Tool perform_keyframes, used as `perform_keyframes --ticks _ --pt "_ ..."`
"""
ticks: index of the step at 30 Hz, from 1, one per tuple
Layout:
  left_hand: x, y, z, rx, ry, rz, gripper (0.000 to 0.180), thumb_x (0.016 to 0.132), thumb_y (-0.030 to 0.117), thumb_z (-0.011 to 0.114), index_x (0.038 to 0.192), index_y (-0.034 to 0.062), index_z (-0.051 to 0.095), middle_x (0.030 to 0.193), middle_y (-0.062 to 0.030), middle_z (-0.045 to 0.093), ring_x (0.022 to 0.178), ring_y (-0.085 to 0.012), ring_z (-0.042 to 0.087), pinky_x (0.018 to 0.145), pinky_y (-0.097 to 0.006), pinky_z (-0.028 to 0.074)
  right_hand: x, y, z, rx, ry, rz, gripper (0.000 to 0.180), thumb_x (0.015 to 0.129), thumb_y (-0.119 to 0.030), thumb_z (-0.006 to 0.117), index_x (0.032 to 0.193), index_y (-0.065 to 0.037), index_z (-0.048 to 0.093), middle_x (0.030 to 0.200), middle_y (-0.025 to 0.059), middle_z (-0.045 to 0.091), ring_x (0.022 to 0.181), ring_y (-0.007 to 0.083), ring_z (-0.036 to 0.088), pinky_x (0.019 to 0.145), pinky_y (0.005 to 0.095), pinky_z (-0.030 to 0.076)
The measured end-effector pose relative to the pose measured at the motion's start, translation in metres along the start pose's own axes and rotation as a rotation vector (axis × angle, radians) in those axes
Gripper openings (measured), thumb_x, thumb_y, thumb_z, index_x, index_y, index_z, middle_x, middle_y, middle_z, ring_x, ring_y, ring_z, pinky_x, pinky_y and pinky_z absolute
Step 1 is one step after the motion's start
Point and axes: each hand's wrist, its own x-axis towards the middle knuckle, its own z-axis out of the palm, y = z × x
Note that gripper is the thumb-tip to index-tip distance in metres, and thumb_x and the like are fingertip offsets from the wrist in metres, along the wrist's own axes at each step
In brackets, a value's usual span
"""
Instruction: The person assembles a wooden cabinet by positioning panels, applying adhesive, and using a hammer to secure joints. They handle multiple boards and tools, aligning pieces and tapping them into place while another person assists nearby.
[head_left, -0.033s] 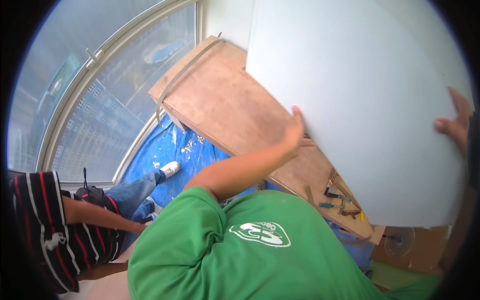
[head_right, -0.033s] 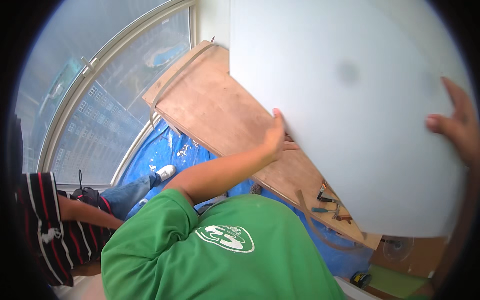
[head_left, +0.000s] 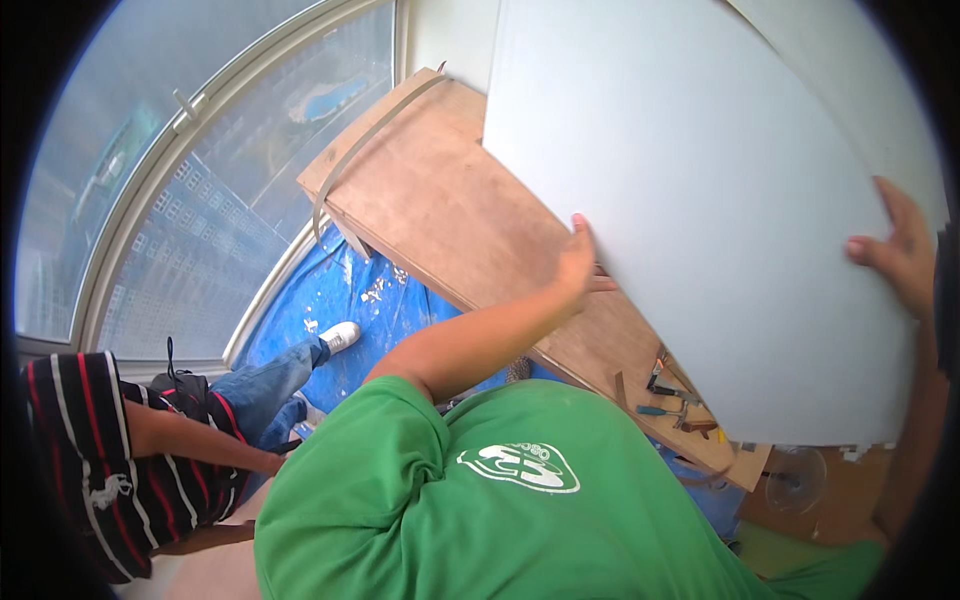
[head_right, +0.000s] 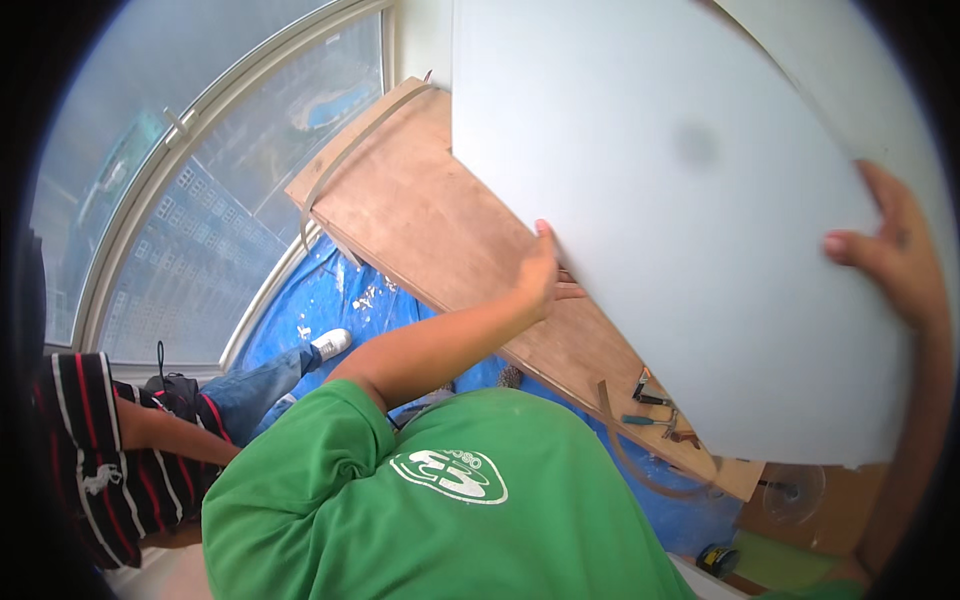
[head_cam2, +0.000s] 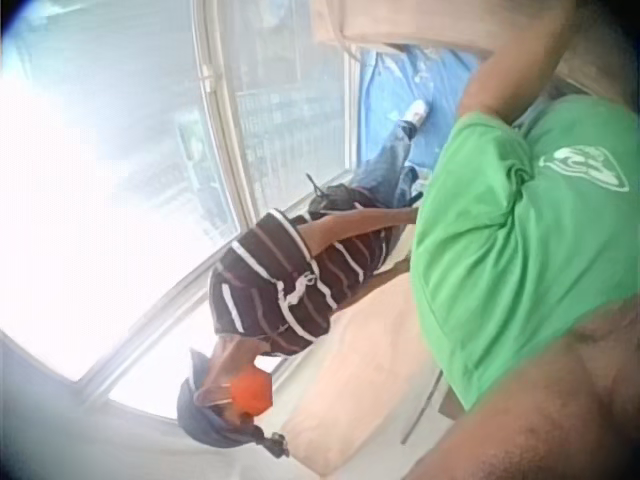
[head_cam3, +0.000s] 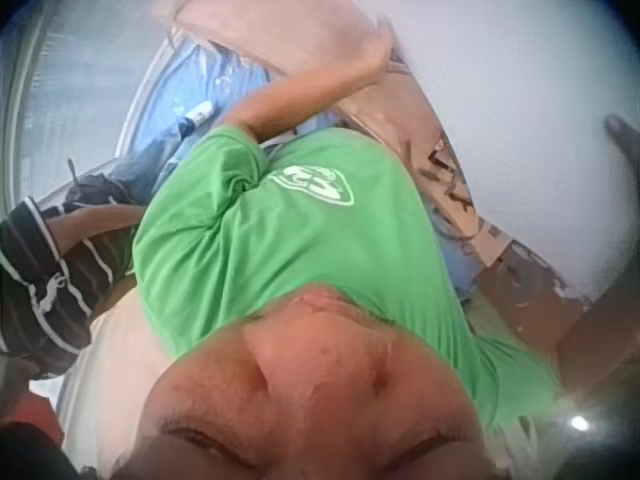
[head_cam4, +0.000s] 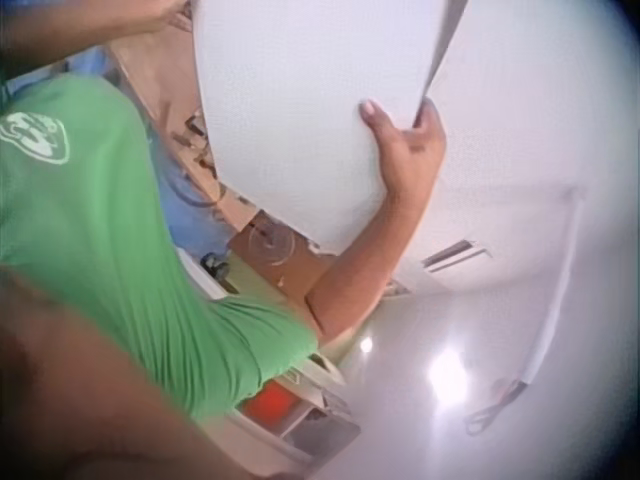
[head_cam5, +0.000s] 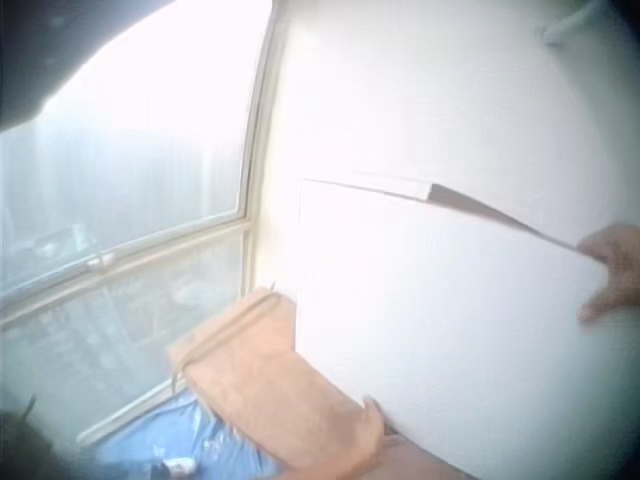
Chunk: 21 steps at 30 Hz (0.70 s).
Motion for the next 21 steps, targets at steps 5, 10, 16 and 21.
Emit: perform_keyframes --ticks 5,10,16,21 --pt "0.050 -0.043 -0.090 -0.116 0.291 0.011 0.085 0.105 0.070 0.024 0.152 0.0007 0.039 0.143 -0.0257 0.055 0.126 -0.0404 0.061 0.104 -0.054 0.053 0.051 0.015 0.121 0.041 -0.032 -0.213 0.047 0.073 -0.024 0.085 0.098 0.004 0.057 0.085 0.0131 0.059 0.080 0.0216 0.054 0.076 0.0355 0.047" --pt "0.113 -0.067 -0.183 -0.221 0.340 0.010 0.088 0.104 0.071 0.029 0.154 -0.0010 0.036 0.148 -0.0255 0.052 0.129 -0.0410 0.059 0.105 -0.053 0.052 0.089 -0.010 0.206 -0.048 -0.057 -0.285 0.044 0.077 -0.028 0.086 0.087 -0.002 0.052 0.066 0.0160 0.055 0.064 0.0342 0.056 0.063 0.0423 0.045" --pt "0.100 -0.051 -0.278 -0.120 0.513 -0.024 0.079 0.104 0.063 0.047 0.150 -0.0006 0.042 0.147 -0.0230 0.054 0.125 -0.0373 0.063 0.101 -0.051 0.054 0.126 -0.031 0.273 -0.013 -0.112 -0.296 0.042 0.080 -0.033 0.083 0.088 -0.005 0.053 0.068 0.0174 0.062 0.069 0.0400 0.063 0.065 0.0458 0.048" --pt "-0.003 -0.086 -0.334 0.307 0.534 -0.006 0.065 0.100 0.059 0.060 0.135 0.0045 0.056 0.126 -0.0152 0.068 0.106 -0.0283 0.069 0.083 -0.042 0.055 0.123 -0.017 0.318 0.033 -0.138 -0.311 0.044 0.081 -0.038 0.082 0.089 -0.006 0.053 0.068 0.0172 0.063 0.070 0.0412 0.065 0.065 0.0475 0.049"
